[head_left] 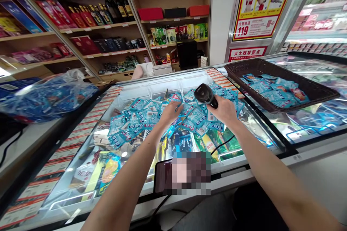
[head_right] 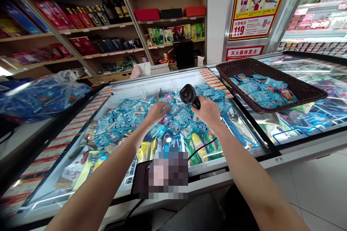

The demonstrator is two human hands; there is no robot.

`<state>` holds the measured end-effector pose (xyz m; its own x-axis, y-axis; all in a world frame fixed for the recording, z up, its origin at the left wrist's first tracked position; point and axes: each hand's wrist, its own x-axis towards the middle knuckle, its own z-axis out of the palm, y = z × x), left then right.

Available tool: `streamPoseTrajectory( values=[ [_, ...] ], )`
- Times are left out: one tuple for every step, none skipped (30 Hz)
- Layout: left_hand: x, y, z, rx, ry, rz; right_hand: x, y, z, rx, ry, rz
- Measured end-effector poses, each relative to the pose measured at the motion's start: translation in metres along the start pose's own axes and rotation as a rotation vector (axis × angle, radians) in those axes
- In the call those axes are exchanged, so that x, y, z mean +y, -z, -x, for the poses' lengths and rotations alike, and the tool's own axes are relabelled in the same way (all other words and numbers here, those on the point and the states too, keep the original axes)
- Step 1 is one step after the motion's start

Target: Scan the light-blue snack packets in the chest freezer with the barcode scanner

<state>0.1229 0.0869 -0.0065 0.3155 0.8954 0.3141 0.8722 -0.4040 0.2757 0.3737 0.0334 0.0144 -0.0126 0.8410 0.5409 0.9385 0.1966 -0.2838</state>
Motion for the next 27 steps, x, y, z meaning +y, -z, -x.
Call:
streamPoseTrajectory(
  values=[
    [-0.001,0.0,-0.004,-0.02,0.0,-0.026,0.0,-0.001,0.0,0.0,0.002,0.003],
    [-0.003,0.0,-0.008,-0.045,-0.008,-0.051,0.001,-0.002,0.0,-0.001,0.004,0.007],
    [-0.005,-0.001,-0.012,-0.072,-0.02,-0.071,0.001,-0.002,-0.001,-0.001,0.005,0.012],
    [-0.007,-0.001,-0.015,-0.097,-0.027,-0.084,0.001,-0.003,-0.001,-0.003,0.006,0.015],
    [-0.008,-0.002,-0.017,-0.117,-0.027,-0.089,0.001,-0.003,-0.001,-0.005,0.007,0.019],
    [-0.009,-0.002,-0.018,-0.13,-0.018,-0.085,0.0,-0.003,-0.001,-0.009,0.009,0.023],
    [-0.01,-0.002,-0.018,-0.131,0.001,-0.072,0.0,-0.002,-0.001,-0.016,0.011,0.026],
    [-0.009,-0.002,-0.017,-0.119,0.024,-0.049,-0.001,-0.002,-0.001,-0.024,0.012,0.029],
    [-0.008,-0.001,-0.016,-0.094,0.042,-0.015,-0.002,-0.001,0.0,-0.031,0.015,0.032],
    [-0.007,0.001,-0.014,-0.054,0.05,0.029,-0.003,0.0,0.0,-0.037,0.018,0.033],
    [-0.006,0.002,-0.012,-0.005,0.045,0.084,-0.004,0.0,0.001,-0.041,0.022,0.034],
    [-0.006,0.004,-0.009,0.048,0.031,0.145,-0.004,0.0,0.001,-0.042,0.026,0.033],
    [-0.006,0.006,-0.007,0.098,0.012,0.207,-0.005,0.001,0.002,-0.04,0.031,0.031],
    [-0.006,0.008,-0.005,0.145,-0.005,0.265,-0.005,0.0,0.002,-0.036,0.036,0.027],
    [-0.008,0.01,-0.003,0.187,-0.016,0.318,-0.005,0.0,0.002,-0.031,0.042,0.022],
    [-0.011,0.012,0.0,0.228,-0.014,0.366,-0.005,-0.001,0.002,-0.025,0.048,0.017],
    [-0.014,0.013,0.002,0.269,0.004,0.415,-0.005,-0.001,0.002,-0.018,0.054,0.011],
    [-0.017,0.014,0.004,0.313,0.041,0.469,-0.005,-0.002,0.002,-0.013,0.06,0.006],
    [-0.021,0.015,0.007,0.36,0.099,0.529,-0.005,-0.003,0.003,-0.008,0.066,0.002],
    [-0.024,0.016,0.01,0.406,0.172,0.593,-0.005,-0.003,0.003,-0.002,0.071,-0.002],
    [-0.026,0.018,0.014,0.451,0.25,0.661,-0.005,-0.004,0.003,0.002,0.078,-0.008],
    [-0.028,0.019,0.018,0.495,0.321,0.733,-0.005,-0.004,0.003,0.01,0.084,-0.014],
    [-0.029,0.021,0.022,0.532,0.379,0.806,-0.005,-0.004,0.003,0.019,0.089,-0.02],
    [-0.029,0.024,0.027,0.561,0.42,0.879,-0.005,-0.004,0.003,0.029,0.092,-0.025],
    [-0.028,0.027,0.031,0.584,0.444,0.949,-0.006,-0.004,0.003,0.037,0.095,-0.03],
    [-0.026,0.029,0.035,0.603,0.457,1.012,-0.007,-0.004,0.002,0.043,0.097,-0.032],
    [-0.025,0.032,0.039,0.619,0.464,1.062,-0.008,-0.003,0.001,0.048,0.102,-0.032]
  ],
)
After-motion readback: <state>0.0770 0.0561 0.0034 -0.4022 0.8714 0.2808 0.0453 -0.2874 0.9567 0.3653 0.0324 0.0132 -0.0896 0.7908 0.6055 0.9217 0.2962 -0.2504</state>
